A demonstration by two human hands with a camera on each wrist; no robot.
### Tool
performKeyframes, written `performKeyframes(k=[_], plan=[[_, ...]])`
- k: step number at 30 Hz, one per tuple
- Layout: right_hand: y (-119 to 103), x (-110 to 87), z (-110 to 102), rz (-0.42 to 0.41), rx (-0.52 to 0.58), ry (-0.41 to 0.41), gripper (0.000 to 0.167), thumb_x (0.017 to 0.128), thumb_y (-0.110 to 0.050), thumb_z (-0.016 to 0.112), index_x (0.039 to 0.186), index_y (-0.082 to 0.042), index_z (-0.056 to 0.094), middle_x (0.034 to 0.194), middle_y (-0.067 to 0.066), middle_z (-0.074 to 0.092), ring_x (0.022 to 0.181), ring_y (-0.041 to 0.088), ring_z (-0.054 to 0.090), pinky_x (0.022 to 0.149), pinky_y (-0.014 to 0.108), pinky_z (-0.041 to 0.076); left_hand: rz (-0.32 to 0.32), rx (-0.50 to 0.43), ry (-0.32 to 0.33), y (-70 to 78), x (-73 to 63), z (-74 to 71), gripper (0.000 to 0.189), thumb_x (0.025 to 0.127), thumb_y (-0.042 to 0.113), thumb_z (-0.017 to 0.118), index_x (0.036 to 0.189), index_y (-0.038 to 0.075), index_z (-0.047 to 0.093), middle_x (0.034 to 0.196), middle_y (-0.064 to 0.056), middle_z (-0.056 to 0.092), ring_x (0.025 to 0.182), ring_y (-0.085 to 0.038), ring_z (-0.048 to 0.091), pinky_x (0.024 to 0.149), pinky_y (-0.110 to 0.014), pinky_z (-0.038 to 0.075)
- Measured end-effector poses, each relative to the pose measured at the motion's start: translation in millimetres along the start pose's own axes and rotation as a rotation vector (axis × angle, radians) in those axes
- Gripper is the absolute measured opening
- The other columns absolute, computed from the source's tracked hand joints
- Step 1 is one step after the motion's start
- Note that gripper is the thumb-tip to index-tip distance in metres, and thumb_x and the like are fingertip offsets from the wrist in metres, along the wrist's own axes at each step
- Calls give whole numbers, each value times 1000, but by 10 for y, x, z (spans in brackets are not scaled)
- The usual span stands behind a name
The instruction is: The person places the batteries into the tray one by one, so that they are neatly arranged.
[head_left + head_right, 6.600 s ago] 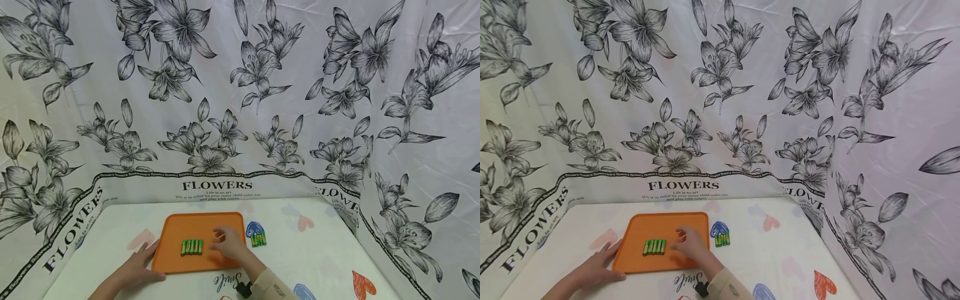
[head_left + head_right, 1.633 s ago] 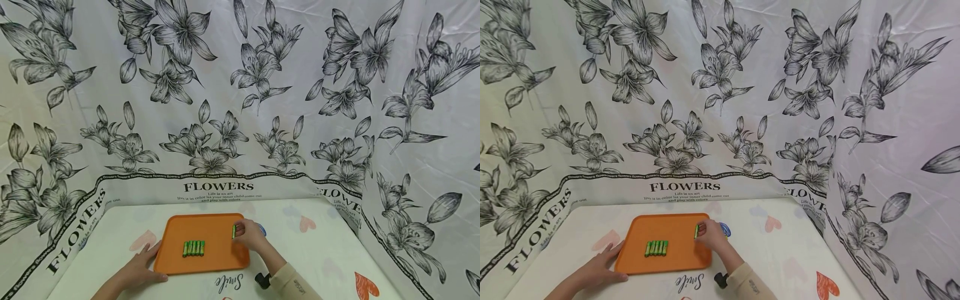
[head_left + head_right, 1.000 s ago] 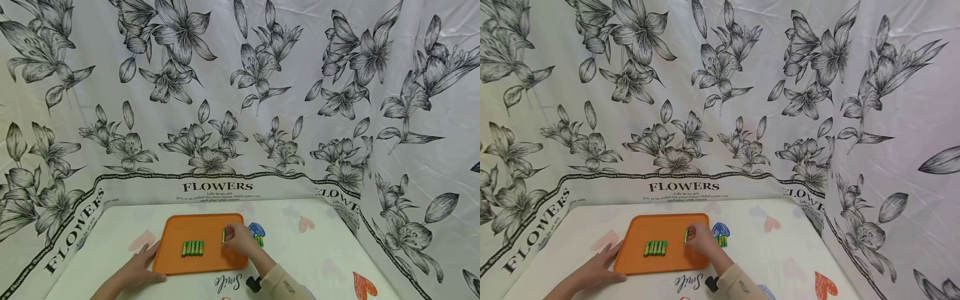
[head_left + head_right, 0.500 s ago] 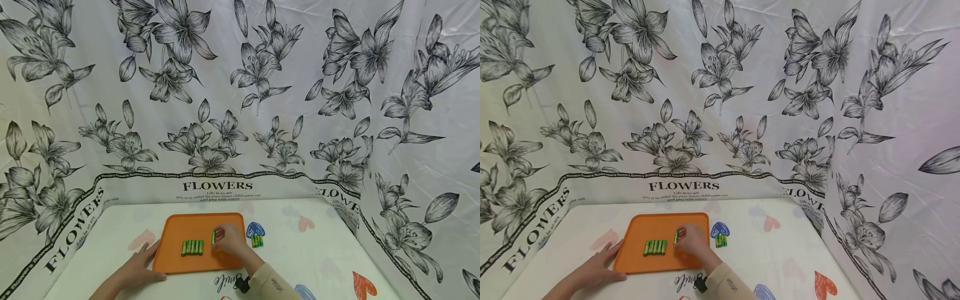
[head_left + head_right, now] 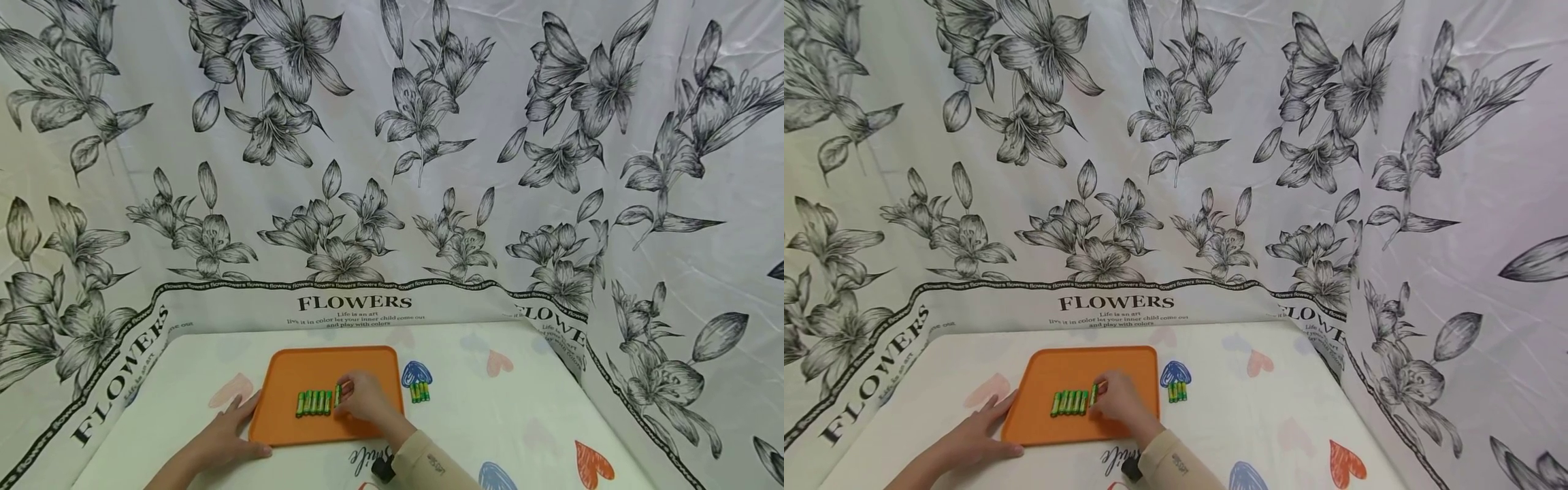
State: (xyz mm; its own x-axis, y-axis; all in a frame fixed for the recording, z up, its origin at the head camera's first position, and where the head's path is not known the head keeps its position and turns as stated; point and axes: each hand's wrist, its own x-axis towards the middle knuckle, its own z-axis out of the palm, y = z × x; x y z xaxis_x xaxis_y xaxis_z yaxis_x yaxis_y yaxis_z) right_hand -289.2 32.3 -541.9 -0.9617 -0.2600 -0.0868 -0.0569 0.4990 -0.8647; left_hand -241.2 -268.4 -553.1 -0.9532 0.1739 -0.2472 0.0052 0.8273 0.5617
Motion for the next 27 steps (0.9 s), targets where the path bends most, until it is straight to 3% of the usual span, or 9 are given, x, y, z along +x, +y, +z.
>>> performKeyframes(k=[11,20,27], plan=[[12,0,103,33,-63,15,48,70,-3,91,113,-9,69,92,-1,62,76,13,56,63,28,53,10,-14,-3,-32,33,27,122,68,60,86,161,12,23,159,-41,10,135,-75,13,101,-84,22],[-31,17,121,37,-153,-6,32,84,-2,79,113,-11,69,94,-2,61,80,13,54,69,29,53,5,-3,6,-17,41,5,123,67,61,86,161,13,24,159,-40,9,134,-75,14,100,-85,22],[-31,-1,84,41,-102,-14,57,71,-3,91,123,-9,67,98,-1,63,79,14,56,64,29,55,5,-10,-1,-53,32,18,122,67,60,86,161,13,23,159,-42,10,133,-77,13,100,-85,22]])
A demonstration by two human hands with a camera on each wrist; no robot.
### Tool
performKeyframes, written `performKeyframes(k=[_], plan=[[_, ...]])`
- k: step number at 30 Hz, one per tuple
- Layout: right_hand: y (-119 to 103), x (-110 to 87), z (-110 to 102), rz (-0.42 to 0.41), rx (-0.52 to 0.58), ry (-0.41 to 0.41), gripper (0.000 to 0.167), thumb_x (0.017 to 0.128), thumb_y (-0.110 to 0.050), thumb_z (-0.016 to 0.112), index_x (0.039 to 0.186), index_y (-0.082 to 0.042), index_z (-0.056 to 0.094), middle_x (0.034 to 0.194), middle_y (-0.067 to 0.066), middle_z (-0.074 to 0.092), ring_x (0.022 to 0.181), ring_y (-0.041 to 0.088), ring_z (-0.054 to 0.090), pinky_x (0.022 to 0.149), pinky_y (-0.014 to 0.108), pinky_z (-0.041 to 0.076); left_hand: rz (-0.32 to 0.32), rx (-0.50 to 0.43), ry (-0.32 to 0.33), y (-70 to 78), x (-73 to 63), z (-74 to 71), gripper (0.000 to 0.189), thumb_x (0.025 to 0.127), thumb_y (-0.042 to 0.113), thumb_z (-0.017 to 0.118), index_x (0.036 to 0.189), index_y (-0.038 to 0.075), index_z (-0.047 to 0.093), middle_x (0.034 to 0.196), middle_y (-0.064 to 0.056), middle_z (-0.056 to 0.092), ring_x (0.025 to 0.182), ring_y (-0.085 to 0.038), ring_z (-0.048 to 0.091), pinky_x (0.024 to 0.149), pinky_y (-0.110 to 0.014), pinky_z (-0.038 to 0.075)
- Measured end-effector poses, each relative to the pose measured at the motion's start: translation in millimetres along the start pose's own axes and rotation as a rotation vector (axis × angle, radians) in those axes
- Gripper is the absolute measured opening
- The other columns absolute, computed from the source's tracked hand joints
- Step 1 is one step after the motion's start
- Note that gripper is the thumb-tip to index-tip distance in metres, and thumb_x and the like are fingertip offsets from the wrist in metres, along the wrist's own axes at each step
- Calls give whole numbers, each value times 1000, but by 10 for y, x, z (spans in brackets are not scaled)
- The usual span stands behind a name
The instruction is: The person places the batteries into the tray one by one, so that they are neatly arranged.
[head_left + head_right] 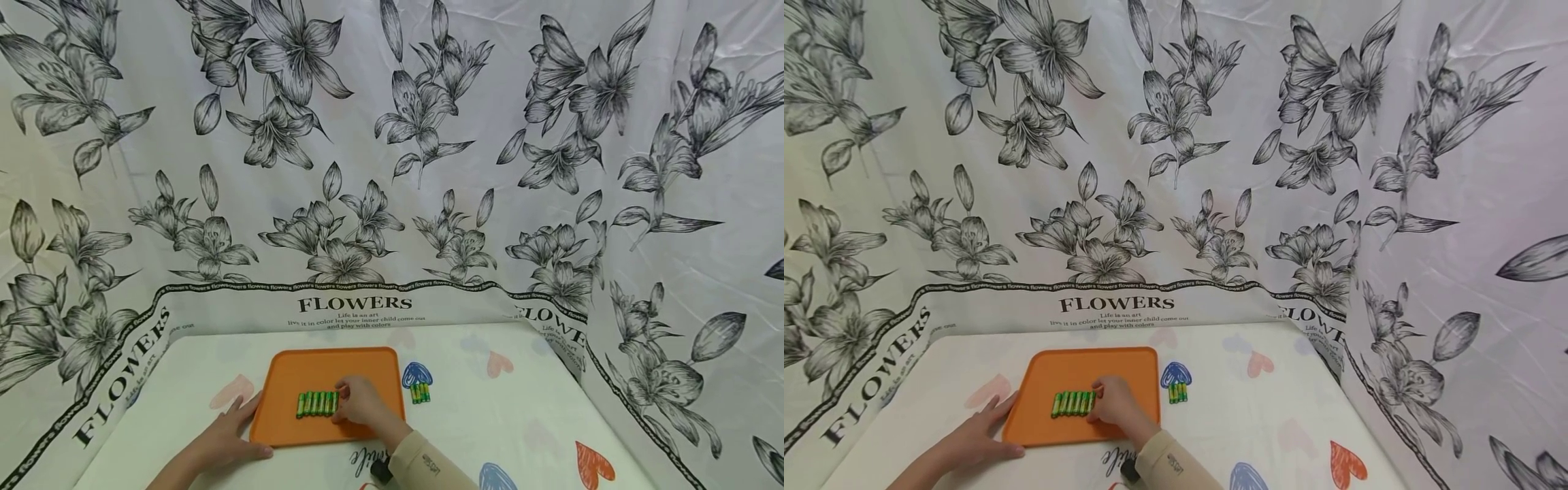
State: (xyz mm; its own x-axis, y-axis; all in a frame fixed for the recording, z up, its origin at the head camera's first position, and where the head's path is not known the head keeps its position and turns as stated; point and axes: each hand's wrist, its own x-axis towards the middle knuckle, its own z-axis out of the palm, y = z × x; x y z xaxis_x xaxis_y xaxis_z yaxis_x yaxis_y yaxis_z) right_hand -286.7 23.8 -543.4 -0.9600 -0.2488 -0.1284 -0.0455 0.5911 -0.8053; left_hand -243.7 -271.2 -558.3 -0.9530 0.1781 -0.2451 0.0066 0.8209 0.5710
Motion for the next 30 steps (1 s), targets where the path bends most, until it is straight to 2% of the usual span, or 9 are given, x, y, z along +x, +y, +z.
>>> performKeyframes(k=[5,14,24,30], plan=[[67,8,-62,-21,36,-6,62,72,-5,90,128,-9,65,102,2,63,80,15,57,64,30,55,-3,-4,3,-9,0,3,122,68,59,86,161,13,24,159,-42,9,133,-77,12,100,-85,22],[147,-39,-236,-69,114,9,61,78,-2,85,133,-2,59,103,9,63,67,17,63,58,32,58,-28,6,-3,5,10,20,124,65,62,86,161,13,25,158,-42,11,133,-77,13,100,-85,23],[145,-114,-394,-95,63,51,58,81,-13,85,134,-5,60,106,8,65,90,16,60,74,35,54,-21,8,0,10,3,15,123,66,62,85,161,12,25,159,-41,12,134,-76,15,100,-85,23],[229,-185,-529,-106,35,91,55,83,-16,83,133,-7,62,107,8,67,92,17,62,76,36,56,-16,16,1,-16,24,24,123,67,63,85,161,12,24,158,-42,12,134,-76,14,99,-85,23]])
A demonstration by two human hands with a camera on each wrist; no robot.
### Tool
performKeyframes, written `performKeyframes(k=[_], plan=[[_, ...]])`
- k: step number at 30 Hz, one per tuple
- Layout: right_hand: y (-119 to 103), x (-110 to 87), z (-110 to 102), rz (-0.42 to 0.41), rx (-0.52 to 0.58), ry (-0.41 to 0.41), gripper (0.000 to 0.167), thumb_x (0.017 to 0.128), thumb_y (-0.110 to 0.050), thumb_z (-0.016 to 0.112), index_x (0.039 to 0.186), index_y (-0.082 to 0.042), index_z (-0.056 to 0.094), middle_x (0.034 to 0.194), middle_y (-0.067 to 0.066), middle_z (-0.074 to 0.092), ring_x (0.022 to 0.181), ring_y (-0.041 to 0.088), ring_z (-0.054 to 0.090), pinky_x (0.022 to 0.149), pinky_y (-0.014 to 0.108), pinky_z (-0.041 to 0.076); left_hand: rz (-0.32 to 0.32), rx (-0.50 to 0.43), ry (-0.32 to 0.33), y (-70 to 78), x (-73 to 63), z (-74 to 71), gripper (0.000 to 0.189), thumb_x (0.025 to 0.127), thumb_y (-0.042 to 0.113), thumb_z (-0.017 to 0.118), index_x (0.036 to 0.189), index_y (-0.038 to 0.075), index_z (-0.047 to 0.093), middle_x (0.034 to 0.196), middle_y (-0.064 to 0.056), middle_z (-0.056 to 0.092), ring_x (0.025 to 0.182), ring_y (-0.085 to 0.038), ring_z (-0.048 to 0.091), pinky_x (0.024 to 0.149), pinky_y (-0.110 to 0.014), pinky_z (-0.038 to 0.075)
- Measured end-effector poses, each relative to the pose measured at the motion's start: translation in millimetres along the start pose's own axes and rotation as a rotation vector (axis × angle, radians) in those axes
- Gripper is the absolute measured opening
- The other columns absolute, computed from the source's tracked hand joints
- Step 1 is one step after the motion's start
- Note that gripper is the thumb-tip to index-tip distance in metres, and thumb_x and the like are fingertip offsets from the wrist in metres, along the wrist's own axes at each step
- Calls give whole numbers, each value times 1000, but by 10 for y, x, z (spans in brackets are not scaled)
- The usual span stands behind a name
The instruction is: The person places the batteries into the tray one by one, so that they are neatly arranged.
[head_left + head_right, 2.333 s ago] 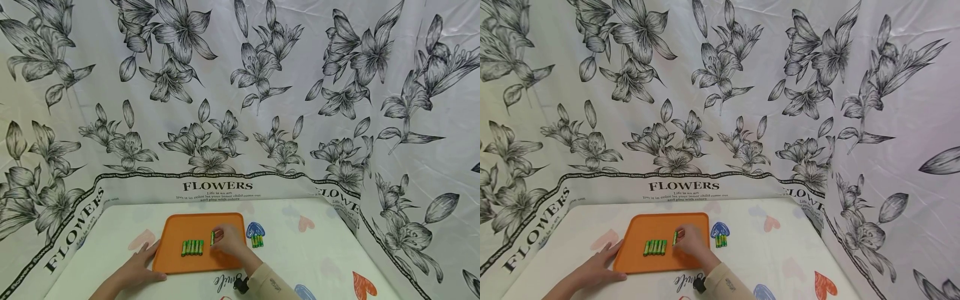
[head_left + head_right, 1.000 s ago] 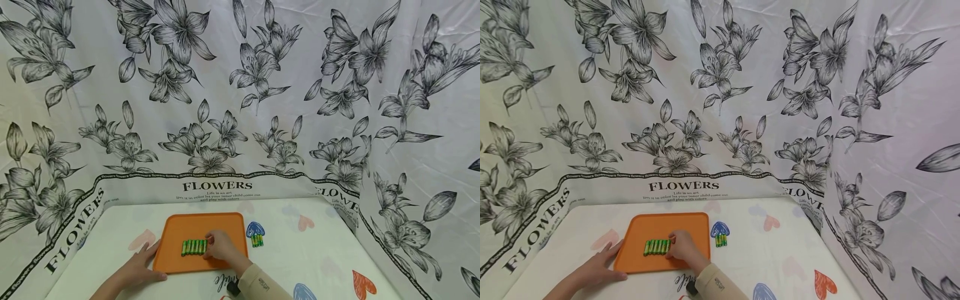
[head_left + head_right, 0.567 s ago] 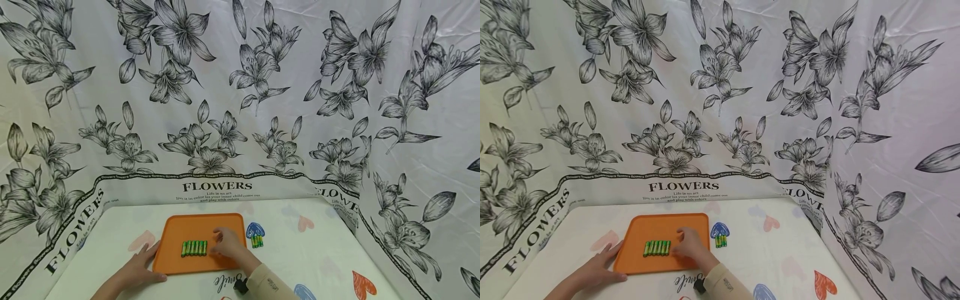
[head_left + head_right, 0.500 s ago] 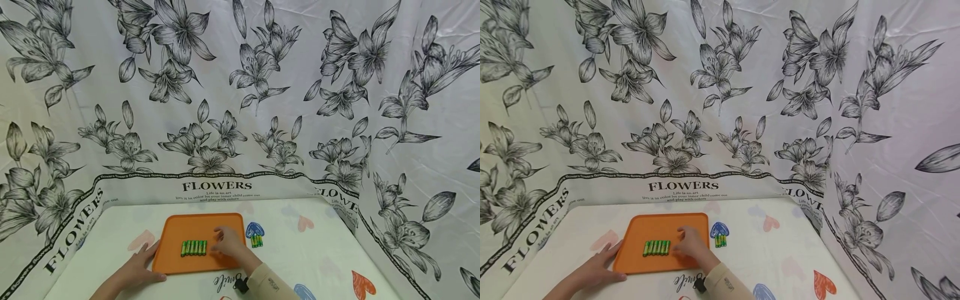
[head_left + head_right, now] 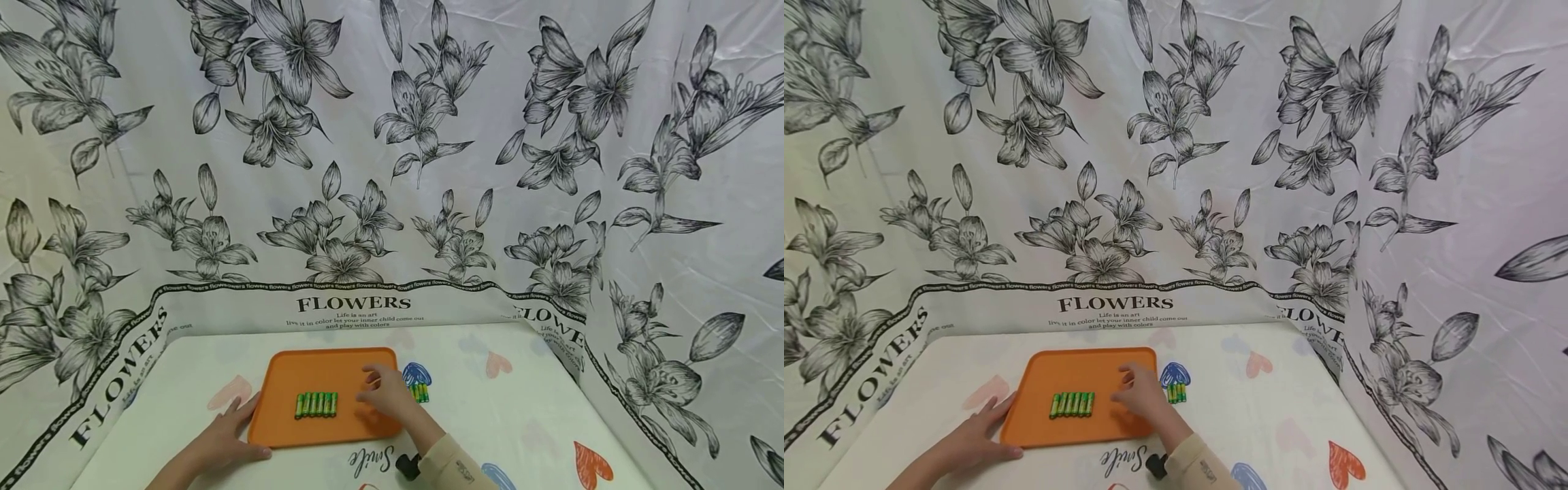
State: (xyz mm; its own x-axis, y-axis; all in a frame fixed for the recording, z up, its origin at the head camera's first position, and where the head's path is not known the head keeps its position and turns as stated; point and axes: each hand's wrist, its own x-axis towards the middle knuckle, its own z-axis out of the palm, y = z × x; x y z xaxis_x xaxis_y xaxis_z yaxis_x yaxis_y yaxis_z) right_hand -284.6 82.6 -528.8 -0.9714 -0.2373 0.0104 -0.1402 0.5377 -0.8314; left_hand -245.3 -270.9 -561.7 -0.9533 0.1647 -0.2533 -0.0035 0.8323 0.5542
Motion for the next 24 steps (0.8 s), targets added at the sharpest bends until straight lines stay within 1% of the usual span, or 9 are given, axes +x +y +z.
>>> performKeyframes(k=[7,12,16,19,24], plan=[[98,-61,-137,16,7,29,54,83,-18,84,132,-6,62,107,8,67,90,16,63,72,32,57,0,4,-7,-24,6,4,122,68,63,84,161,12,24,157,-43,12,132,-77,14,99,-85,23],[139,-110,-247,15,25,48,54,83,-15,84,131,-4,62,108,11,67,89,18,63,68,32,56,4,-7,-4,-5,3,-4,123,67,62,85,161,12,24,158,-43,12,134,-76,13,101,-84,22],[202,-128,-334,15,43,53,54,83,-12,83,132,-2,62,108,13,67,87,18,61,65,29,56,1,-6,-1,4,-5,-8,123,67,62,85,161,12,23,158,-42,12,134,-76,14,100,-84,23],[278,-136,-396,5,23,71,55,83,-13,84,132,-2,62,107,13,67,88,19,62,66,27,55,-3,-5,-2,5,-6,-7,124,67,62,85,161,12,23,158,-42,11,134,-76,14,100,-84,23],[373,-155,-526,-3,0,97,56,82,-11,84,131,1,61,105,16,67,85,18,63,64,28,54,-7,-2,-6,-1,5,-7,123,67,63,85,161,13,23,159,-41,11,134,-76,13,101,-84,22]])
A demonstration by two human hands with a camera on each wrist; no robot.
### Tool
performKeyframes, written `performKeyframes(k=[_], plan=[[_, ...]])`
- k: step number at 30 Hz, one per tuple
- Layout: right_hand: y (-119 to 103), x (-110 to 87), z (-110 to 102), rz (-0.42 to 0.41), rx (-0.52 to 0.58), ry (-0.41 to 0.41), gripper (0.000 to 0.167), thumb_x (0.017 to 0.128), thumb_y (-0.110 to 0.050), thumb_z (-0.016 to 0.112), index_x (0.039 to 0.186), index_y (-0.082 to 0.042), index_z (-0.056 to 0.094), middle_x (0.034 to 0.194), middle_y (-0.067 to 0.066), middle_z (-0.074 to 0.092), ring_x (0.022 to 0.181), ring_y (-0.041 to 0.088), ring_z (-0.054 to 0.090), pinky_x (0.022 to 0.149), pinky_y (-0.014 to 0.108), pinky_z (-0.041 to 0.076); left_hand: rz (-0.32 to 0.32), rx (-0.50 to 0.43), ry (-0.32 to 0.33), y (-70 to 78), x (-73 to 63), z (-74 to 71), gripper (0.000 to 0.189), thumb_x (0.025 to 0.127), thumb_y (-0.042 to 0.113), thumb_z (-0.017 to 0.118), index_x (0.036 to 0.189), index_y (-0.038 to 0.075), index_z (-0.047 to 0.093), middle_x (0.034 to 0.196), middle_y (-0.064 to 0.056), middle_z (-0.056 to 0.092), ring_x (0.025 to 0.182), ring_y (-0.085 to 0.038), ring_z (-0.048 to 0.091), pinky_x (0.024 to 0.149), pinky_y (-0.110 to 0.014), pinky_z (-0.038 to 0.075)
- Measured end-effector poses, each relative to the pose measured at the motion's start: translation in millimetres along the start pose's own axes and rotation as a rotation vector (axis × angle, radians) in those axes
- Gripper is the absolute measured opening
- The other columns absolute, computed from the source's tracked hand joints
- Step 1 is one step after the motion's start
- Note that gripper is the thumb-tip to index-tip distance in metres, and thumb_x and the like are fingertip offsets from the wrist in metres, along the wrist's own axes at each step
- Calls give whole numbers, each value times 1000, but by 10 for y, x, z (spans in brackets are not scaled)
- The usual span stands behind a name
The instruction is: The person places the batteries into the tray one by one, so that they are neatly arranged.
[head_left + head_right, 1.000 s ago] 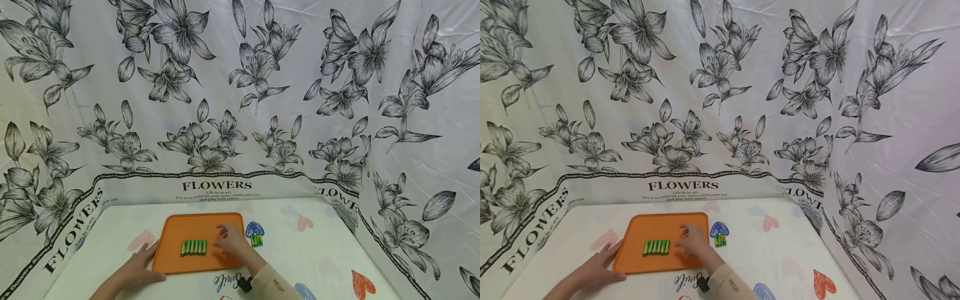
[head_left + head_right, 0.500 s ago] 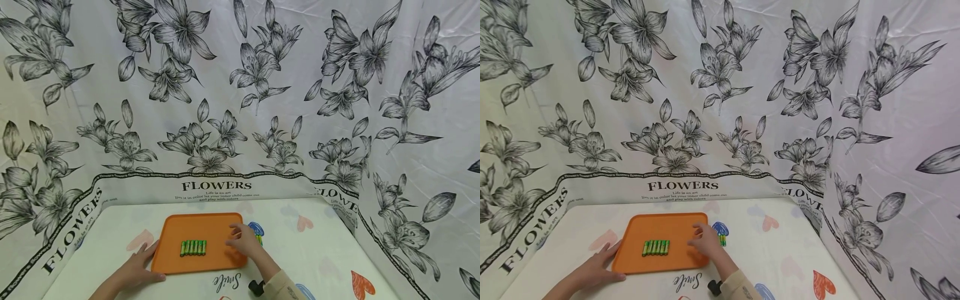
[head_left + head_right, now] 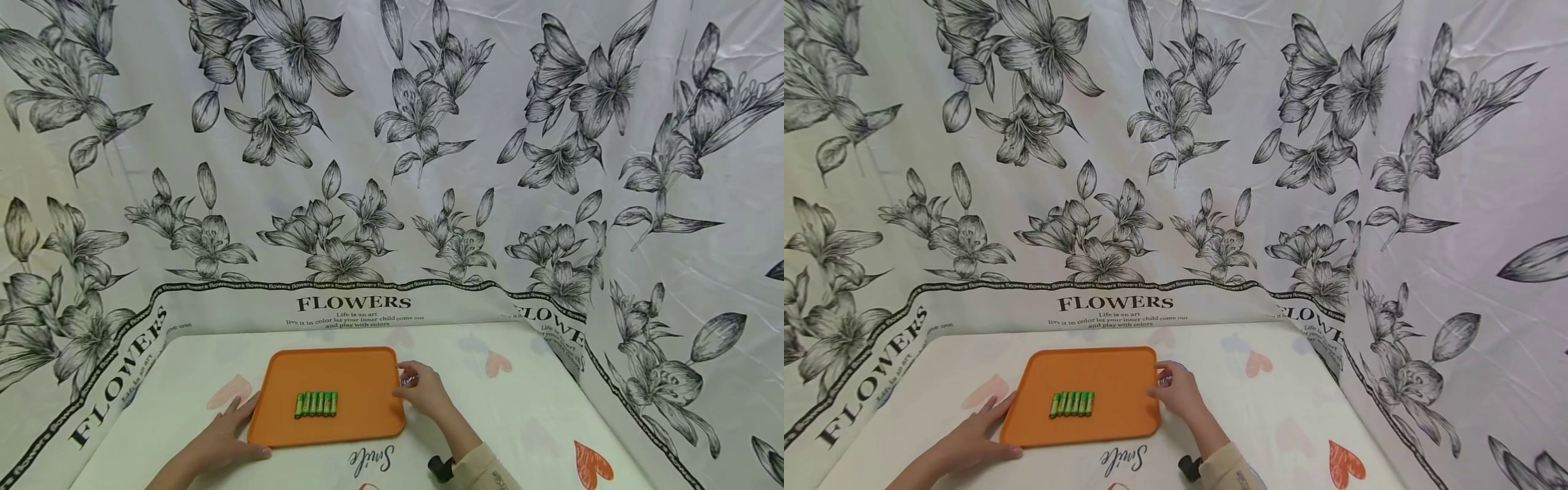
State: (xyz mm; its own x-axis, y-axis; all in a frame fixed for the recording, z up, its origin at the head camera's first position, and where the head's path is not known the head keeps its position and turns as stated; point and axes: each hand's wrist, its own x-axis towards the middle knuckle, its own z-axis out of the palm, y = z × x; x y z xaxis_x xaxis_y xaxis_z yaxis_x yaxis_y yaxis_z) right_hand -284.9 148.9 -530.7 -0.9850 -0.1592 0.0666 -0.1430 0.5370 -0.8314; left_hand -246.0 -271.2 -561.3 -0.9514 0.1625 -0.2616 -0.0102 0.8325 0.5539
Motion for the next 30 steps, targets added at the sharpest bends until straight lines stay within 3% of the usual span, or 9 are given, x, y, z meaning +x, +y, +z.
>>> performKeyframes(k=[5,9,14,23,30], plan=[[74,-7,-137,29,14,11,56,81,-9,84,132,0,62,109,16,69,86,18,63,68,30,57,-4,3,-5,-9,1,6,123,68,63,84,161,14,23,159,-41,10,134,-76,13,100,-85,22],[154,-7,-230,43,4,17,57,81,-10,84,132,-3,62,114,17,69,95,23,65,78,35,58,1,5,0,-3,-10,-1,123,67,63,84,161,13,23,159,-41,10,133,-77,14,99,-85,24],[255,-2,-314,78,-9,17,60,77,-8,86,132,-4,62,117,18,68,102,30,65,81,40,58,9,7,5,-5,-20,-1,121,69,62,84,161,12,25,158,-42,11,133,-76,15,99,-84,25],[395,7,-374,150,-55,-33,70,69,7,85,134,-2,60,118,17,66,106,29,61,90,47,57,24,-10,10,4,-29,-14,119,70,60,85,161,11,24,159,-41,11,133,-76,15,99,-85,24],[460,33,-342,176,-98,-61,70,68,6,85,134,-2,61,112,12,65,101,26,59,88,46,56,15,7,4,13,-25,-14,120,69,61,85,161,12,25,158,-42,13,134,-75,16,99,-84,26]])
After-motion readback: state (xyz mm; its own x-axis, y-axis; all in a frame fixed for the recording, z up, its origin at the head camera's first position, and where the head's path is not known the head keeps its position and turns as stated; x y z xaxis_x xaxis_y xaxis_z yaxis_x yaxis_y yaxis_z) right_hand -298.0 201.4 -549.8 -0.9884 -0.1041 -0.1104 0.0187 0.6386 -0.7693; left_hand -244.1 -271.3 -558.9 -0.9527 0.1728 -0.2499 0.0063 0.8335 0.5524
